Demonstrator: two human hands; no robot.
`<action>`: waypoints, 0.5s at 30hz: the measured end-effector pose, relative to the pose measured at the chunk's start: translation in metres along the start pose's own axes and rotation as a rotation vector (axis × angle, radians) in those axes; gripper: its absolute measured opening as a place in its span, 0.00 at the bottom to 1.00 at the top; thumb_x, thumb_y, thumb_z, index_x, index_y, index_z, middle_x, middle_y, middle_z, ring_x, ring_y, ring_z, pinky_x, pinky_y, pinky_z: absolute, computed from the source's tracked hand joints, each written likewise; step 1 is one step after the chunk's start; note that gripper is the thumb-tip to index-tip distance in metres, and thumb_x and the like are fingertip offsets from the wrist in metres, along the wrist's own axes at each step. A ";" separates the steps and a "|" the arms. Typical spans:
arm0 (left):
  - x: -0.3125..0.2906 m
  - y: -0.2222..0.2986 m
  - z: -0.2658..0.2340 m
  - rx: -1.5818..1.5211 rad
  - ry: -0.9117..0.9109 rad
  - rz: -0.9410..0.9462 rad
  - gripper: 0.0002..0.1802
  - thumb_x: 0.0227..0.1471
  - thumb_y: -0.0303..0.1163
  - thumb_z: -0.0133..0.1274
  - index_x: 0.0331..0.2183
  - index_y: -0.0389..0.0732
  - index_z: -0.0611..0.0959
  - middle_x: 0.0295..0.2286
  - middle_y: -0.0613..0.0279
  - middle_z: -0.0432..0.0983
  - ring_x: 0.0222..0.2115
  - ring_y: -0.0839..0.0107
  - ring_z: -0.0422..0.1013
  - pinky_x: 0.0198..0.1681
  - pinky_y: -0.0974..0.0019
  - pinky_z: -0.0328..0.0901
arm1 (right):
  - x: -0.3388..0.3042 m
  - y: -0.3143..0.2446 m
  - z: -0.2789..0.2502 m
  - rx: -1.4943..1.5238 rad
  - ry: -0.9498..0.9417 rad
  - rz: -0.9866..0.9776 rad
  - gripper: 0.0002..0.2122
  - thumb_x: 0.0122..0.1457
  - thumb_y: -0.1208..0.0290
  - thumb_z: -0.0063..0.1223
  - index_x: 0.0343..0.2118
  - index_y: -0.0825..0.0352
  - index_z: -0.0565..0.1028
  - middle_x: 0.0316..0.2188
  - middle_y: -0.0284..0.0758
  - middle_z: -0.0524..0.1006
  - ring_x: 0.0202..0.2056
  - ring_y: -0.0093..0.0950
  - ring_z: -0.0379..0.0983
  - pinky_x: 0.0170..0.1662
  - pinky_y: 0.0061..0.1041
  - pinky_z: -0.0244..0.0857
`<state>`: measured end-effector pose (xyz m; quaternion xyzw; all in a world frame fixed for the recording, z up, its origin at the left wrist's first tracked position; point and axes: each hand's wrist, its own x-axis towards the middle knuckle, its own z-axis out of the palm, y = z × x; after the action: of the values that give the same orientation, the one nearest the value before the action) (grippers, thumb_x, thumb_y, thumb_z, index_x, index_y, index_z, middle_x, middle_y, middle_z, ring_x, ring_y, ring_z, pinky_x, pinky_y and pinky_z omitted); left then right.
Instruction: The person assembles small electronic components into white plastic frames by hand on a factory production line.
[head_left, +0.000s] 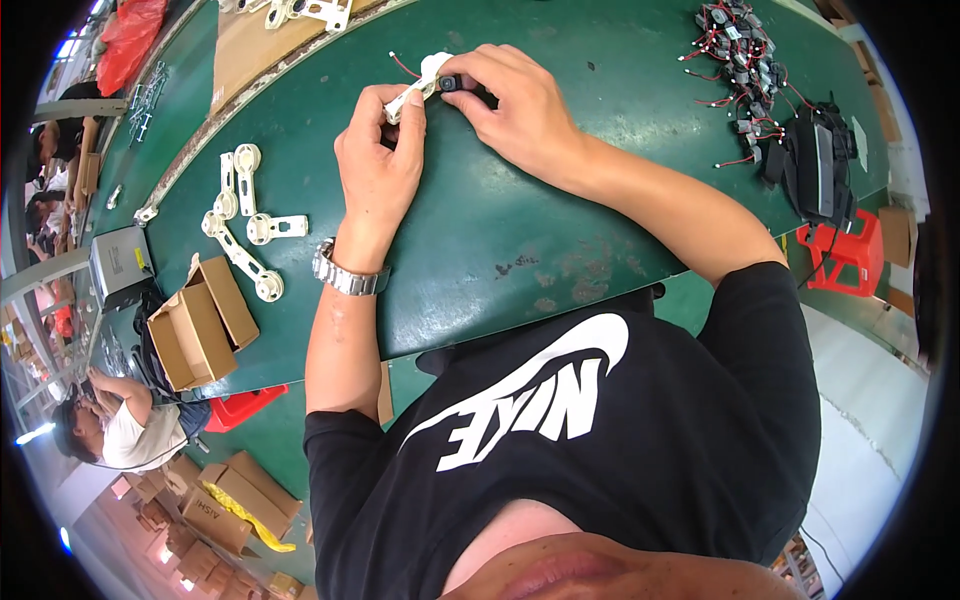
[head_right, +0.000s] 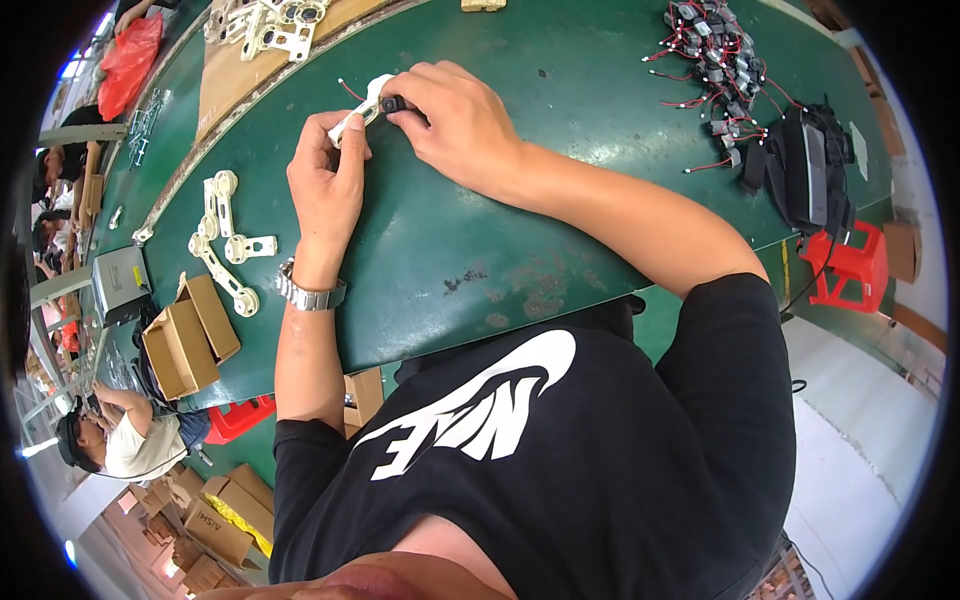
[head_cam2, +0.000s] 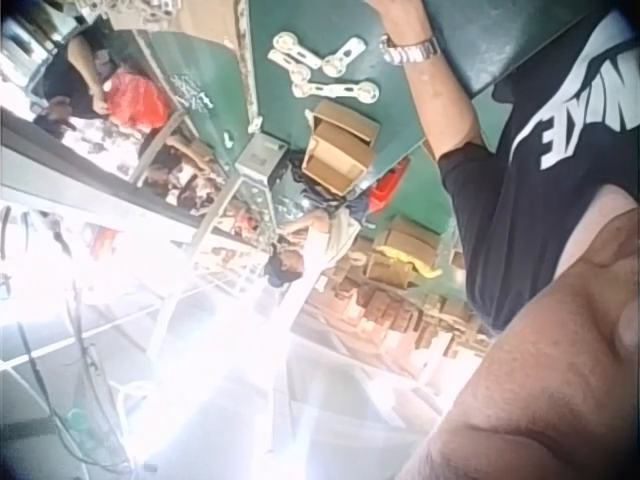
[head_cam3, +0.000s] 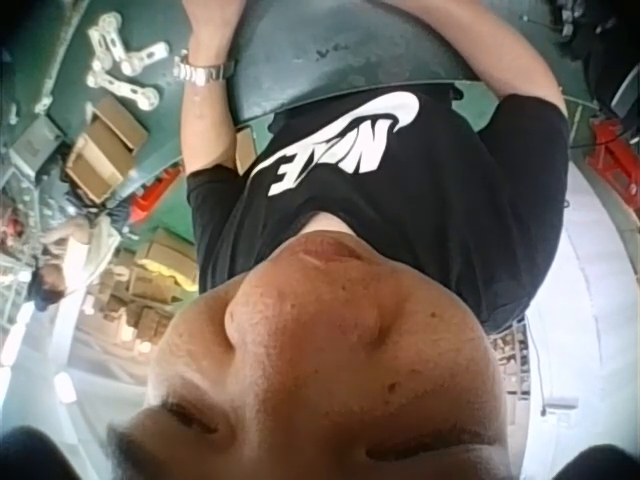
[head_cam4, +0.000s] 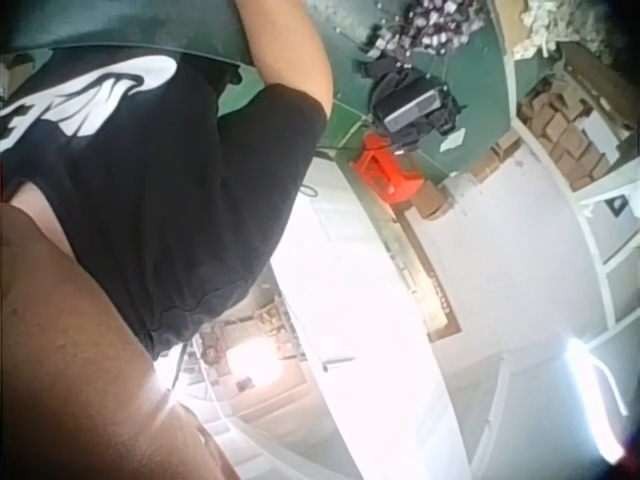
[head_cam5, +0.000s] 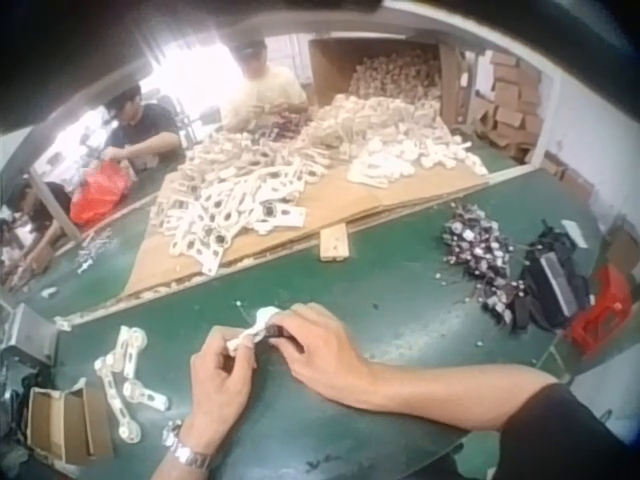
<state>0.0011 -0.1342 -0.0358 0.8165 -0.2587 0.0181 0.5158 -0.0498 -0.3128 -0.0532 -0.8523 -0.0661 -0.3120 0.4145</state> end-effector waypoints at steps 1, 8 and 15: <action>0.000 0.000 0.000 -0.006 0.013 0.005 0.09 0.65 0.33 0.59 0.38 0.36 0.82 0.21 0.69 0.76 0.22 0.85 0.67 0.25 0.74 0.64 | 0.000 0.000 -0.001 -0.046 0.034 -0.036 0.09 0.55 0.78 0.64 0.40 0.63 0.80 0.31 0.33 0.78 0.34 0.39 0.73 0.38 0.38 0.70; 0.001 -0.009 -0.002 -0.196 0.002 -0.067 0.11 0.66 0.35 0.58 0.37 0.36 0.83 0.22 0.72 0.76 0.22 0.86 0.66 0.25 0.76 0.60 | 0.003 0.002 -0.002 -0.020 0.010 -0.073 0.11 0.55 0.79 0.63 0.41 0.62 0.80 0.33 0.33 0.80 0.35 0.38 0.74 0.39 0.37 0.71; 0.006 -0.015 -0.006 -0.523 -0.065 -0.165 0.15 0.70 0.38 0.53 0.37 0.36 0.83 0.24 0.70 0.76 0.25 0.83 0.66 0.30 0.75 0.62 | 0.005 0.009 0.001 0.022 0.030 -0.162 0.11 0.55 0.79 0.65 0.42 0.64 0.81 0.33 0.37 0.81 0.35 0.40 0.75 0.40 0.37 0.71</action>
<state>0.0144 -0.1264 -0.0433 0.6740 -0.2036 -0.1177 0.7003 -0.0418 -0.3184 -0.0565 -0.8349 -0.1319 -0.3563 0.3982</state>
